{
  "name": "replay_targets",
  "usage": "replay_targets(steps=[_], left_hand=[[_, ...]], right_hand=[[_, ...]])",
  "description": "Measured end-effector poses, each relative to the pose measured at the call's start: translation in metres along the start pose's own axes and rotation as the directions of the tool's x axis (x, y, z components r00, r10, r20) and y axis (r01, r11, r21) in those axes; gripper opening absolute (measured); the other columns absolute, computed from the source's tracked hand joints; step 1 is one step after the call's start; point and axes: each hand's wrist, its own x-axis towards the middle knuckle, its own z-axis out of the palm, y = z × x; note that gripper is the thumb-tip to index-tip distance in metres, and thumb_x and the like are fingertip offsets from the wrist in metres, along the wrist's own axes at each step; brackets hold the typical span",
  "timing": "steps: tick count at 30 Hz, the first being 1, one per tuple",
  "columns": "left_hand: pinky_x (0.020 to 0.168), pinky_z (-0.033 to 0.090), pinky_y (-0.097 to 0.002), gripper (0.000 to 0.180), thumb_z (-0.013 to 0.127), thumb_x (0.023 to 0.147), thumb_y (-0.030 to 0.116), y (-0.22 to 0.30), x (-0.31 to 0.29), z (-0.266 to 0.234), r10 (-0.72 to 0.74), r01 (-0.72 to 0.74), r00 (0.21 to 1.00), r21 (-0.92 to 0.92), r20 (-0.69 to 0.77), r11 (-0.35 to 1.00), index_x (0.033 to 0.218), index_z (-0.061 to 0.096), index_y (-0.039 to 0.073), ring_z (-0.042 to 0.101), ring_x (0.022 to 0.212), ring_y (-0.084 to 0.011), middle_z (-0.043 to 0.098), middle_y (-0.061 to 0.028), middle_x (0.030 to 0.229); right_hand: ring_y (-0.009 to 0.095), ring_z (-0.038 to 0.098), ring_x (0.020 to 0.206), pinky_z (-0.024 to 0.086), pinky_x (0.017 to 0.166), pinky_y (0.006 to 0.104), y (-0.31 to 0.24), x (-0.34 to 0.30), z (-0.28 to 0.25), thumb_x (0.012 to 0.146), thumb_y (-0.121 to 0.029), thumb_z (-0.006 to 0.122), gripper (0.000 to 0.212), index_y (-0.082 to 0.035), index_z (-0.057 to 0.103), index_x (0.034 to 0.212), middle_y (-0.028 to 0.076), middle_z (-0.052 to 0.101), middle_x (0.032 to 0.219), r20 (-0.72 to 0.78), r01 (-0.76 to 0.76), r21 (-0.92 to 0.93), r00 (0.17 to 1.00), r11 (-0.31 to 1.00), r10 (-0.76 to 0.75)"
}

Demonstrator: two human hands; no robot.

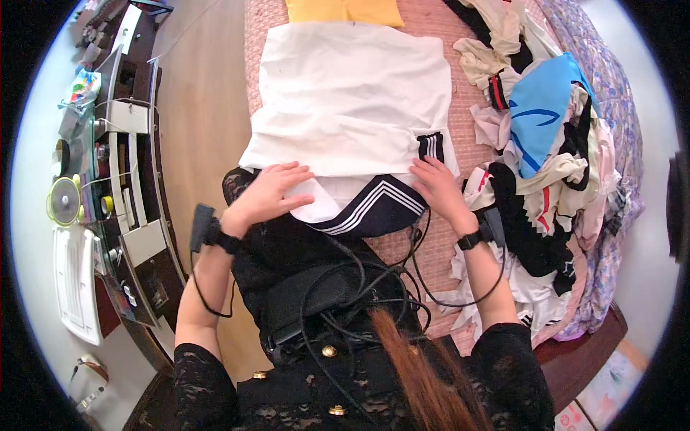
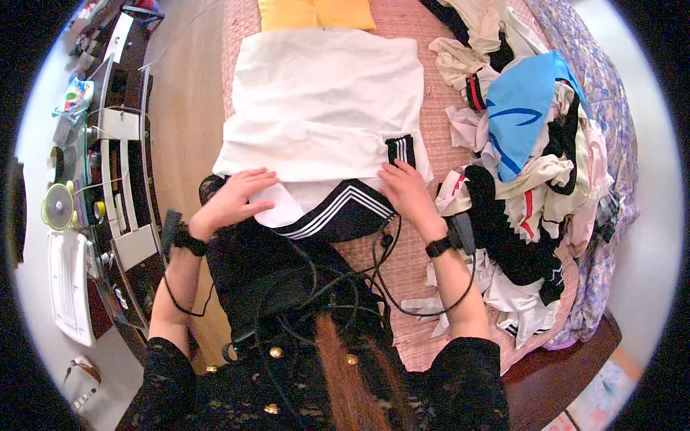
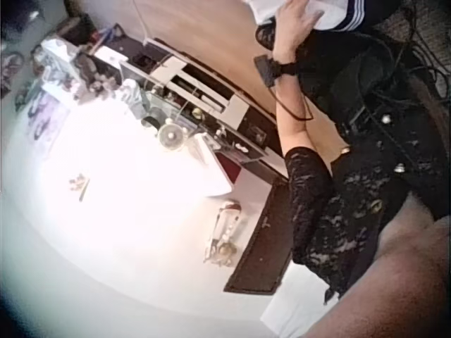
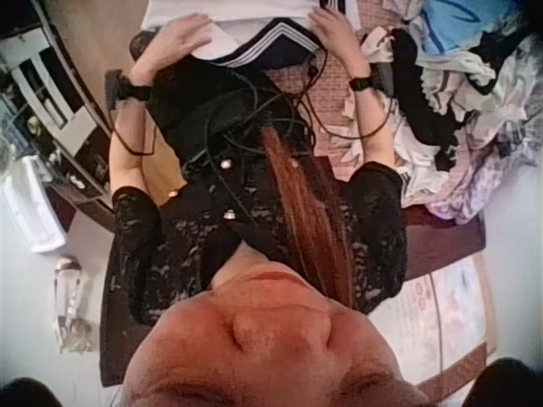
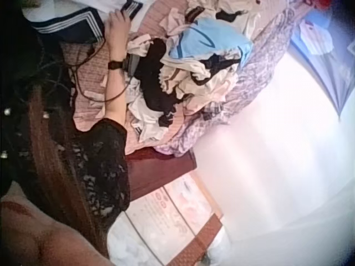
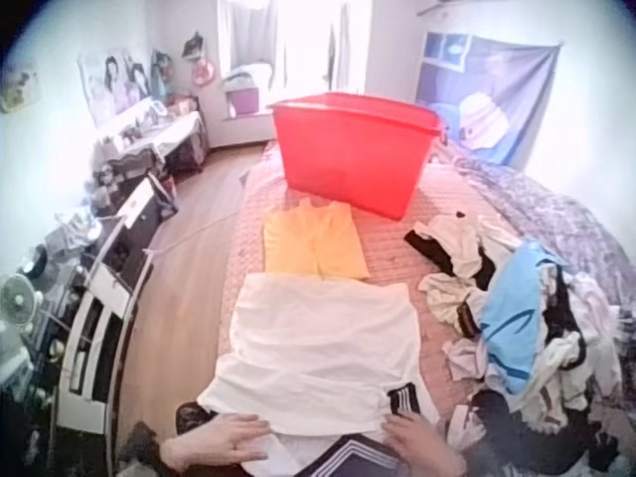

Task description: Folding various garments and placing them in a container

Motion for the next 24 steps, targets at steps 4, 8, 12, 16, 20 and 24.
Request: replay_targets(steps=[4, 8, 12, 16, 20, 24], left_hand=[[0.105, 0.03, -0.0419, 0.058, 0.072, 0.074, 0.036, -0.006, -0.025, -0.014, 0.023, -0.024, 0.999, -0.03, -0.035, 0.999, 0.121, 0.056, 0.005, 0.039, 0.127, -0.0318, 0.052, -0.0127, 0.13], [0.103, 0.032, -0.0411, 0.05, 0.071, 0.076, 0.033, 0.0, -0.024, -0.008, 0.038, -0.043, 0.991, -0.043, -0.128, 0.998, 0.116, 0.059, 0.005, 0.042, 0.124, -0.0308, 0.054, -0.0136, 0.125], [0.092, 0.042, -0.0372, 0.032, 0.069, 0.078, 0.022, 0.009, -0.011, -0.004, 0.026, -0.064, 0.936, -0.096, -0.351, 0.993, 0.104, 0.065, 0.004, 0.053, 0.111, -0.0293, 0.063, -0.0136, 0.108], [0.077, 0.048, -0.0327, 0.016, 0.067, 0.078, 0.012, 0.019, -0.002, 0.0, -0.152, 0.03, 0.877, -0.264, -0.456, 0.964, 0.091, 0.068, 0.004, 0.061, 0.088, -0.0258, 0.065, -0.0102, 0.086], [0.063, 0.048, -0.0294, 0.014, 0.067, 0.078, 0.013, 0.029, 0.015, 0.014, -0.303, 0.111, 0.855, -0.422, -0.42, 0.9, 0.087, 0.069, 0.004, 0.061, 0.069, -0.021, 0.064, -0.0097, 0.081], [0.058, 0.046, -0.0256, 0.025, 0.066, 0.082, 0.022, 0.042, 0.036, 0.024, -0.47, 0.206, 0.847, -0.66, -0.249, 0.722, 0.092, 0.069, 0.0, 0.058, 0.061, -0.0123, 0.065, -0.0099, 0.072]], right_hand=[[0.029, 0.057, 0.096, 0.045, 0.084, 0.0365, -0.01, -0.012, -0.003, 0.079, -0.006, 0.064, 0.018, -0.003, 0.066, 0.096, 0.009, 0.065, 0.097, -0.257, 0.002, 0.179, 0.965, 0.984, 0.044], [0.025, 0.057, 0.077, 0.045, 0.07, 0.0344, -0.029, 0.016, 0.0, 0.078, -0.012, 0.066, 0.011, -0.003, 0.067, 0.085, 0.009, 0.062, 0.079, -0.39, -0.079, 0.23, 0.906, 0.97, 0.166], [0.025, 0.057, 0.074, 0.046, 0.068, 0.0337, -0.043, 0.049, 0.013, 0.075, -0.024, 0.07, 0.02, -0.005, 0.067, 0.08, 0.008, 0.061, 0.076, -0.308, -0.207, 0.214, 0.913, 0.955, 0.267], [0.027, 0.057, 0.076, 0.047, 0.067, 0.0379, -0.054, 0.066, 0.033, 0.069, -0.035, 0.072, 0.028, -0.007, 0.067, 0.074, 0.009, 0.061, 0.073, -0.306, -0.231, 0.136, 0.915, 0.963, 0.263], [0.025, 0.058, 0.071, 0.047, 0.065, 0.0359, -0.059, 0.07, 0.04, 0.075, -0.024, 0.069, 0.018, -0.006, 0.066, 0.072, 0.008, 0.06, 0.071, -0.337, -0.206, 0.029, 0.919, 0.978, 0.204], [0.025, 0.056, 0.068, 0.044, 0.063, 0.0346, -0.073, 0.054, 0.028, 0.075, -0.014, 0.068, 0.009, -0.005, 0.066, 0.073, 0.008, 0.06, 0.07, -0.394, -0.083, 0.272, 0.899, 0.959, 0.19]])
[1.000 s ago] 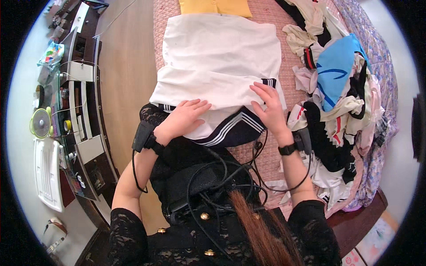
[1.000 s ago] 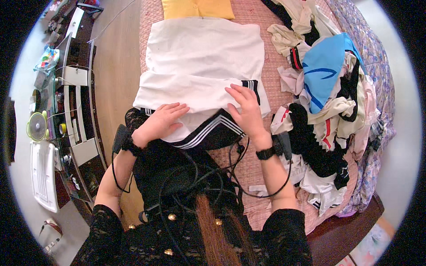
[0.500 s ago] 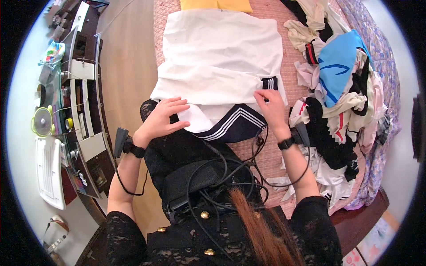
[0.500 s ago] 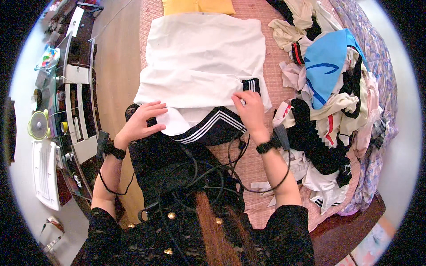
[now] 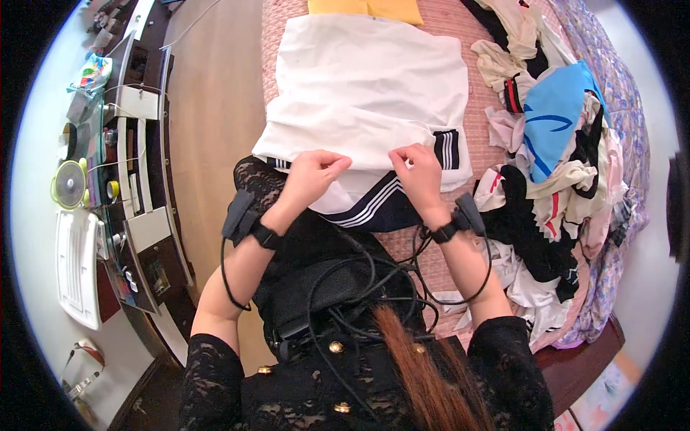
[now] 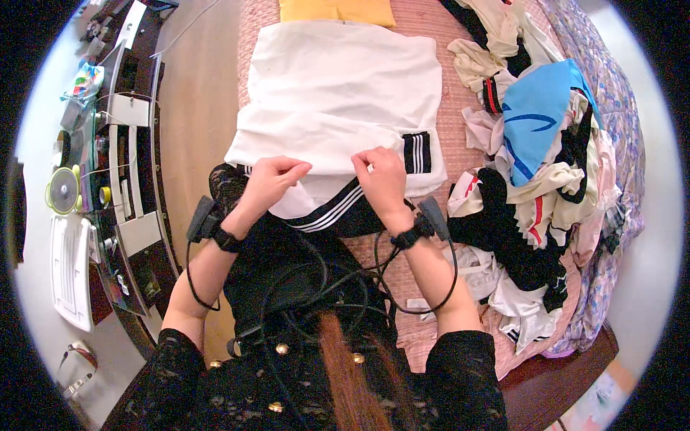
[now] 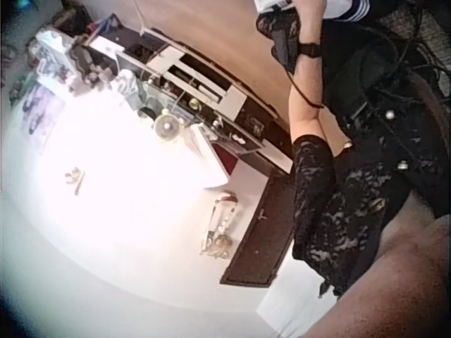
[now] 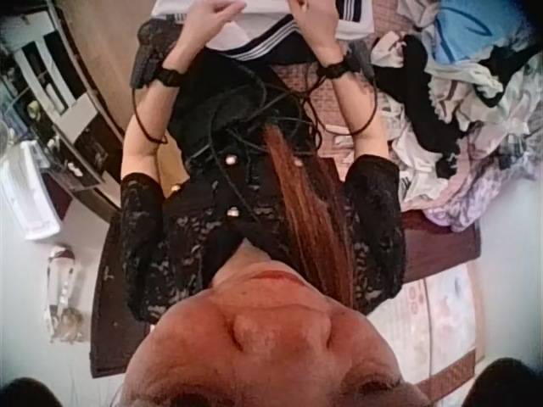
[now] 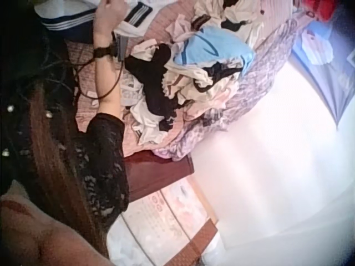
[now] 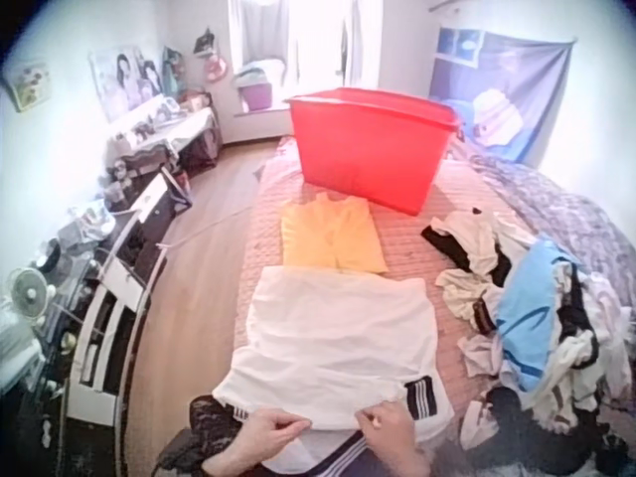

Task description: Folding various garments and placing them in a container

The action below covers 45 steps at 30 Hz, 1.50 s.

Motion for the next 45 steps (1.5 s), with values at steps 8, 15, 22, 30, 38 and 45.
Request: replay_targets(steps=[8, 15, 22, 30, 38, 45], left_hand=[[0.058, 0.044, -0.0228, 0.025, 0.066, 0.082, 0.022, 0.019, 0.005, 0.013, -0.151, 0.182, 0.976, -0.218, 0.154, 0.959, 0.088, 0.07, -0.002, 0.052, 0.062, -0.0075, 0.064, -0.0033, 0.071], [0.062, 0.045, -0.0223, 0.018, 0.061, 0.087, 0.015, -0.059, -0.033, -0.109, -0.01, -0.125, 0.956, -0.437, -0.294, 0.891, 0.095, 0.066, 0.0, 0.055, 0.068, -0.008, 0.063, -0.0019, 0.08], [0.094, 0.04, -0.0482, 0.095, 0.083, 0.061, 0.038, -0.15, -0.153, -0.312, 0.042, 0.843, 0.203, 0.196, -0.978, 0.501, 0.133, 0.037, -0.003, 0.04, 0.122, -0.0419, 0.041, -0.0336, 0.129], [0.102, 0.035, -0.0395, 0.075, 0.076, 0.07, 0.024, -0.143, -0.148, -0.245, 0.069, 0.313, 0.772, 0.472, -0.632, 0.824, 0.131, 0.04, -0.002, 0.039, 0.126, -0.0358, 0.043, -0.0262, 0.132], [0.107, 0.029, -0.0412, 0.056, 0.067, 0.07, 0.003, -0.037, -0.086, -0.101, 0.509, -0.51, 0.841, 0.578, 0.181, 0.637, 0.124, 0.051, 0.008, 0.035, 0.129, -0.0319, 0.043, -0.0137, 0.135], [0.103, 0.033, -0.0434, 0.051, 0.065, 0.07, 0.003, -0.043, -0.058, -0.077, 0.53, -0.533, 0.818, 0.644, 0.225, 0.549, 0.119, 0.054, 0.009, 0.04, 0.124, -0.0333, 0.046, -0.015, 0.13]], right_hand=[[0.024, 0.054, 0.066, 0.043, 0.061, 0.0338, -0.055, -0.01, -0.004, 0.071, -0.01, 0.071, 0.007, -0.006, 0.066, 0.073, 0.006, 0.059, 0.068, 0.051, 0.201, 0.132, 0.977, 0.971, -0.209], [0.02, 0.056, 0.069, 0.044, 0.062, 0.0294, -0.071, -0.004, -0.008, 0.074, -0.01, 0.071, 0.008, -0.004, 0.068, 0.079, 0.007, 0.062, 0.073, 0.129, 0.121, 0.331, 0.977, 0.936, -0.172], [0.018, 0.057, 0.072, 0.044, 0.061, 0.0278, -0.068, -0.004, -0.019, 0.075, -0.007, 0.069, 0.011, -0.004, 0.068, 0.086, 0.006, 0.061, 0.075, 0.145, 0.097, 0.26, 0.98, 0.961, -0.138], [0.026, 0.057, 0.085, 0.046, 0.075, 0.0343, -0.079, -0.008, -0.006, 0.075, -0.007, 0.066, 0.031, -0.007, 0.063, 0.106, 0.008, 0.062, 0.089, 0.169, 0.227, 0.178, 0.951, 0.957, -0.257], [0.029, 0.057, 0.092, 0.046, 0.082, 0.0363, -0.037, -0.024, -0.064, 0.075, -0.008, 0.066, 0.027, -0.005, 0.064, 0.102, 0.011, 0.062, 0.096, 0.289, 0.171, -0.039, 0.945, 0.984, -0.153], [0.032, 0.051, 0.106, 0.041, 0.092, 0.0386, -0.012, -0.068, -0.082, 0.07, -0.013, 0.072, 0.051, -0.005, 0.055, 0.118, 0.015, 0.055, 0.114, 0.537, 0.198, -0.202, 0.841, 0.959, -0.061]])
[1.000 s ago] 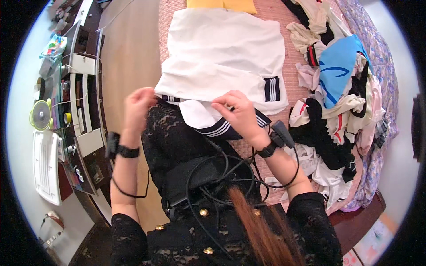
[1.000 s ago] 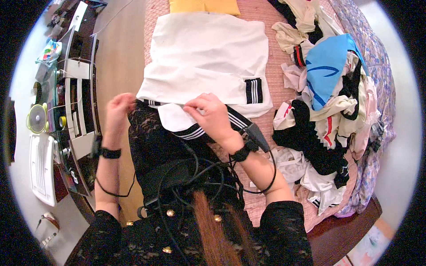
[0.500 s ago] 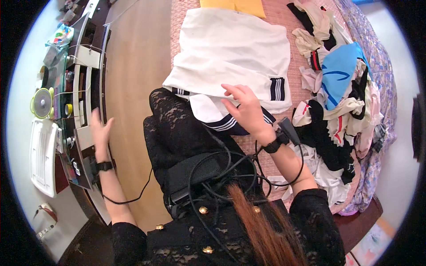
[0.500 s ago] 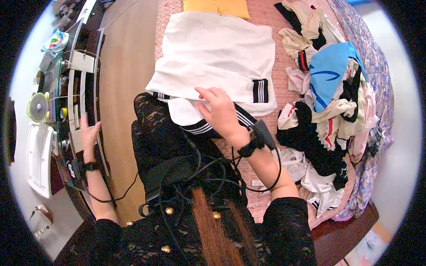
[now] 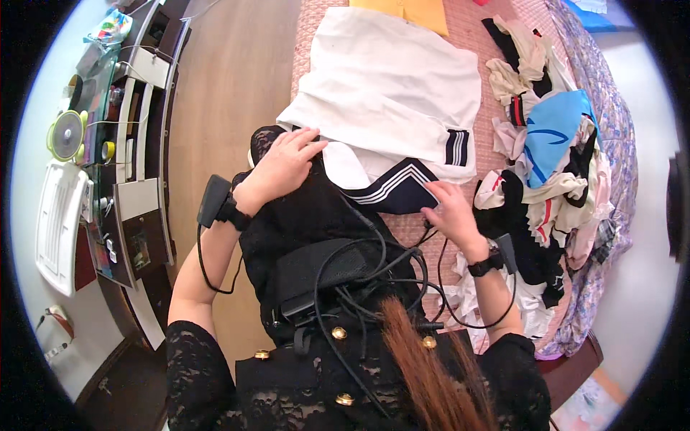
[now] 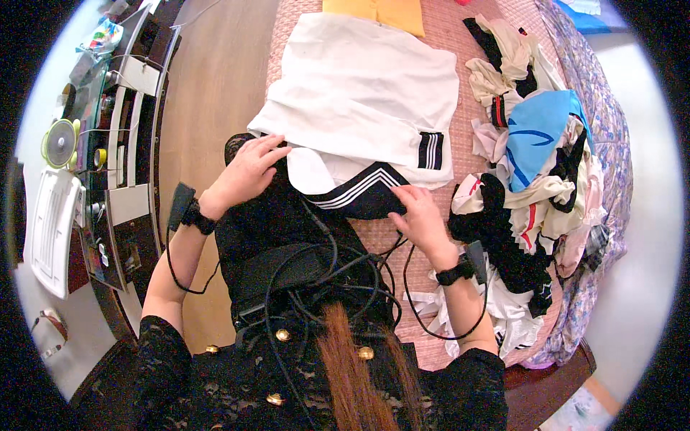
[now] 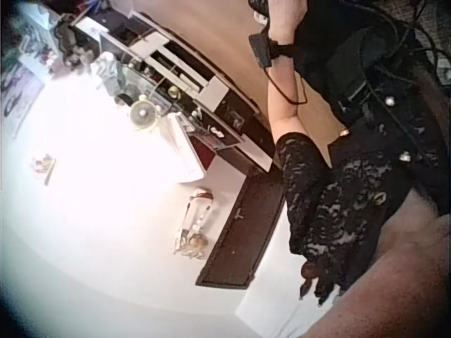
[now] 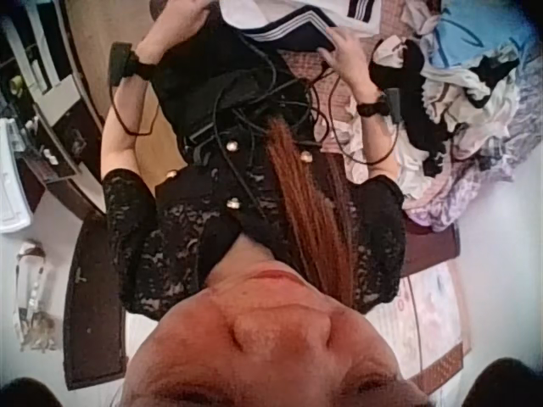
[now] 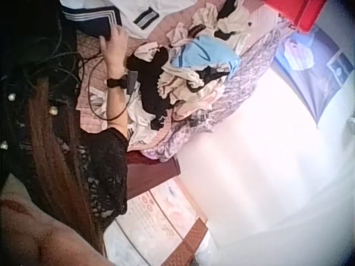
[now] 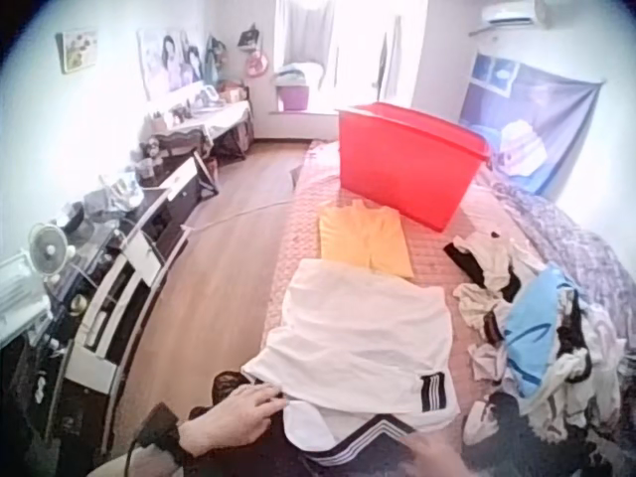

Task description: Folding various garments and placing them in a container

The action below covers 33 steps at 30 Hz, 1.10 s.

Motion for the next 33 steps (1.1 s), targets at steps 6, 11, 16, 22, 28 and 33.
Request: replay_targets(steps=[6, 11, 16, 22, 28, 33], left_hand=[[0.1, 0.037, -0.0413, 0.038, 0.067, 0.069, 0.003, -0.012, 0.006, 0.009, 0.046, -0.044, 0.999, -0.092, 0.027, 0.995, 0.106, 0.06, 0.008, 0.047, 0.115, -0.0318, 0.052, -0.0123, 0.121], [0.095, 0.039, -0.0394, 0.022, 0.066, 0.072, 0.005, -0.005, 0.017, 0.016, 0.106, -0.096, 0.989, -0.094, 0.102, 0.991, 0.093, 0.062, 0.008, 0.049, 0.112, -0.0274, 0.06, -0.007, 0.109], [0.085, 0.042, -0.0378, 0.004, 0.057, 0.082, 0.007, -0.005, 0.027, -0.008, -0.069, 0.051, 0.996, -0.275, -0.058, 0.96, 0.086, 0.058, 0.005, 0.056, 0.084, -0.031, 0.06, -0.0111, 0.081], [0.067, 0.047, -0.0313, 0.012, 0.057, 0.087, 0.01, -0.024, 0.101, -0.028, -0.25, 0.096, 0.878, -0.361, -0.408, 0.928, 0.096, 0.06, 0.003, 0.061, 0.071, -0.0247, 0.063, -0.0134, 0.077], [0.084, 0.047, -0.0337, 0.042, 0.062, 0.085, 0.015, -0.055, 0.129, 0.001, -0.314, 0.223, 0.796, -0.231, -0.517, 0.947, 0.123, 0.049, 0.003, 0.059, 0.096, -0.0257, 0.057, -0.0154, 0.111], [0.1, 0.036, -0.0402, 0.059, 0.071, 0.071, 0.011, -0.043, 0.073, 0.012, -0.036, 0.018, 0.98, -0.092, -0.194, 0.996, 0.125, 0.049, 0.01, 0.045, 0.119, -0.0321, 0.051, -0.015, 0.125]], right_hand=[[0.036, 0.046, 0.111, 0.039, 0.094, 0.0423, 0.011, 0.02, 0.045, 0.073, -0.026, 0.073, 0.065, -0.005, 0.045, 0.127, 0.02, 0.047, 0.124, -0.205, -0.115, 0.031, 0.972, 0.993, 0.119], [0.037, 0.058, 0.09, 0.047, 0.08, 0.0414, 0.029, 0.025, 0.038, 0.068, -0.024, 0.074, 0.062, -0.003, 0.049, 0.121, 0.022, 0.061, 0.101, 0.15, -0.377, 0.105, 0.921, 0.92, 0.36], [0.009, 0.057, 0.071, 0.046, 0.066, 0.0247, 0.052, 0.013, -0.025, 0.076, -0.009, 0.07, 0.016, 0.0, 0.066, 0.089, 0.003, 0.065, 0.078, 0.124, -0.255, 0.562, 0.967, 0.787, 0.224], [0.009, 0.057, 0.084, 0.043, 0.077, 0.0236, 0.101, 0.063, -0.044, 0.085, -0.013, 0.064, 0.024, 0.0, 0.063, 0.104, 0.002, 0.065, 0.097, -0.185, -0.137, 0.794, 0.874, 0.593, 0.45], [0.02, 0.06, 0.085, 0.046, 0.078, 0.0307, 0.122, 0.115, -0.005, 0.08, -0.02, 0.068, 0.052, 0.007, 0.049, 0.12, 0.017, 0.063, 0.102, -0.356, -0.248, 0.675, 0.716, 0.695, 0.601], [0.034, 0.046, 0.117, 0.038, 0.098, 0.0389, 0.089, 0.064, 0.004, 0.071, -0.014, 0.069, 0.062, -0.003, 0.046, 0.128, 0.018, 0.048, 0.128, -0.45, 0.011, 0.094, 0.893, 0.996, 0.032]])
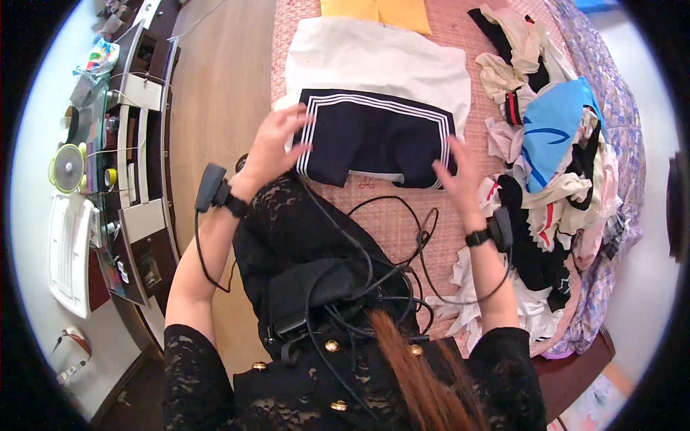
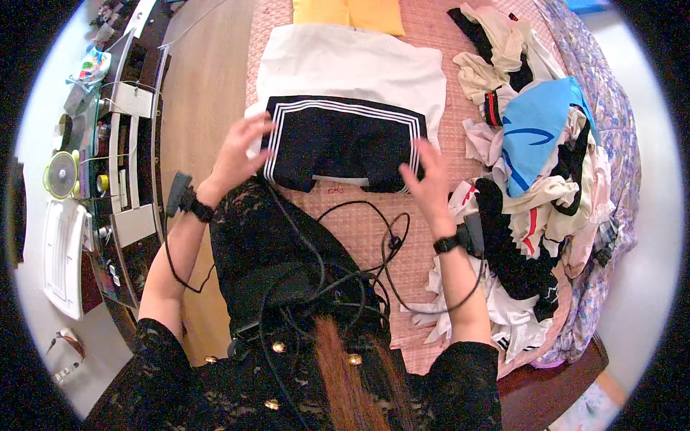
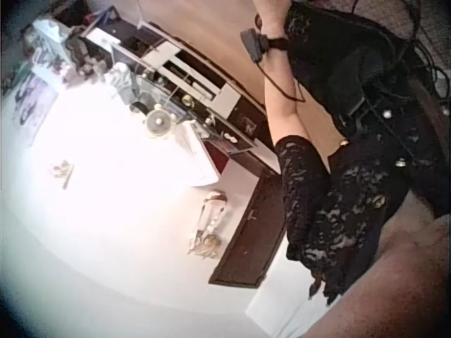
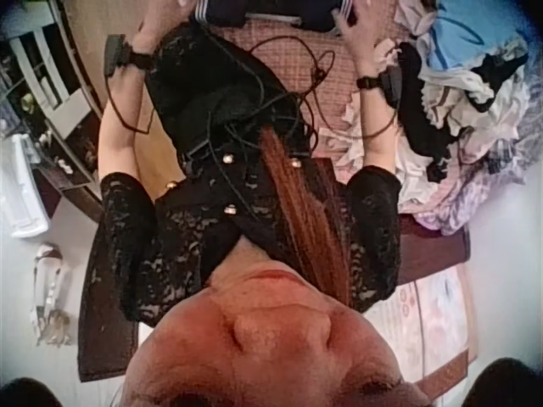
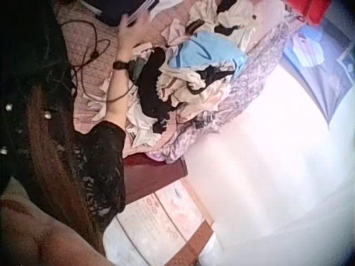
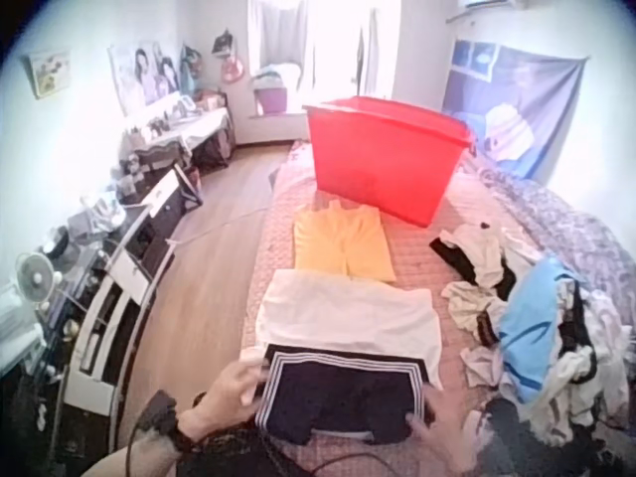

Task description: Folding various garments and placing them in a container

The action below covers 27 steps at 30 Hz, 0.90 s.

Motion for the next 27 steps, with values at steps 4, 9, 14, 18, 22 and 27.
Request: replay_targets(steps=[4, 9, 14, 18, 22, 27], left_hand=[[0.105, 0.03, -0.0422, 0.069, 0.073, 0.065, 0.009, 0.006, -0.022, -0.003, 0.015, -0.044, 0.922, 0.067, 0.386, 0.997, 0.129, 0.047, 0.018, 0.037, 0.127, -0.0301, 0.04, -0.0118, 0.137], [0.109, 0.023, -0.0427, 0.08, 0.065, 0.06, 0.002, -0.001, -0.015, 0.007, -0.06, -0.012, 0.876, 0.146, 0.478, 0.989, 0.135, 0.043, 0.019, 0.032, 0.131, -0.0299, 0.03, -0.0125, 0.145], [0.108, 0.024, -0.0441, 0.076, 0.056, 0.06, -0.002, -0.015, -0.011, 0.003, -0.069, 0.033, 0.89, 0.088, 0.451, 0.996, 0.133, 0.045, 0.019, 0.031, 0.132, -0.0331, 0.029, -0.0172, 0.145], [0.108, 0.021, -0.0459, 0.077, 0.062, 0.062, 0.01, -0.013, -0.018, -0.003, -0.21, 0.204, 0.943, 0.05, 0.256, 0.978, 0.136, 0.042, 0.022, 0.026, 0.133, -0.0371, 0.023, -0.0186, 0.147], [0.109, 0.016, -0.05, 0.081, 0.066, 0.061, 0.012, -0.002, -0.024, -0.001, -0.169, 0.121, 0.943, 0.176, 0.288, 0.977, 0.136, 0.041, 0.031, 0.02, 0.136, -0.0375, 0.018, -0.0176, 0.149], [0.109, 0.017, -0.0472, 0.073, 0.063, 0.061, 0.001, -0.004, -0.017, 0.007, -0.102, -0.011, 0.923, 0.291, 0.371, 0.957, 0.128, 0.051, 0.028, 0.021, 0.137, -0.0336, 0.019, -0.0153, 0.149]], right_hand=[[0.033, 0.038, 0.125, 0.034, 0.102, 0.0408, -0.016, -0.027, -0.01, 0.065, -0.006, 0.068, 0.072, -0.009, 0.042, 0.132, 0.013, 0.038, 0.139, 0.331, 0.063, -0.051, 0.943, 0.997, -0.042], [0.034, 0.035, 0.127, 0.032, 0.104, 0.0421, -0.004, -0.024, -0.004, 0.06, 0.002, 0.065, 0.082, -0.013, 0.039, 0.135, 0.011, 0.036, 0.141, 0.326, 0.062, -0.193, 0.945, 0.979, 0.004], [0.036, 0.036, 0.126, 0.033, 0.104, 0.0422, 0.007, -0.019, 0.005, 0.059, 0.001, 0.065, 0.082, -0.014, 0.04, 0.135, 0.012, 0.036, 0.141, 0.301, 0.058, -0.189, 0.954, 0.98, 0.002], [0.037, 0.035, 0.126, 0.032, 0.104, 0.0423, 0.002, -0.021, -0.006, 0.058, -0.001, 0.067, 0.084, -0.016, 0.039, 0.136, 0.015, 0.032, 0.142, 0.232, -0.062, -0.08, 0.969, 0.995, 0.08], [0.036, 0.032, 0.128, 0.03, 0.105, 0.0435, -0.007, -0.024, -0.014, 0.058, -0.002, 0.07, 0.087, -0.017, 0.038, 0.137, 0.018, 0.025, 0.146, 0.277, 0.01, -0.154, 0.96, 0.988, 0.033], [0.035, 0.033, 0.129, 0.031, 0.103, 0.0439, -0.004, -0.016, 0.008, 0.063, 0.005, 0.063, 0.077, -0.018, 0.044, 0.133, 0.012, 0.029, 0.146, 0.291, 0.064, -0.249, 0.957, 0.966, 0.011]])
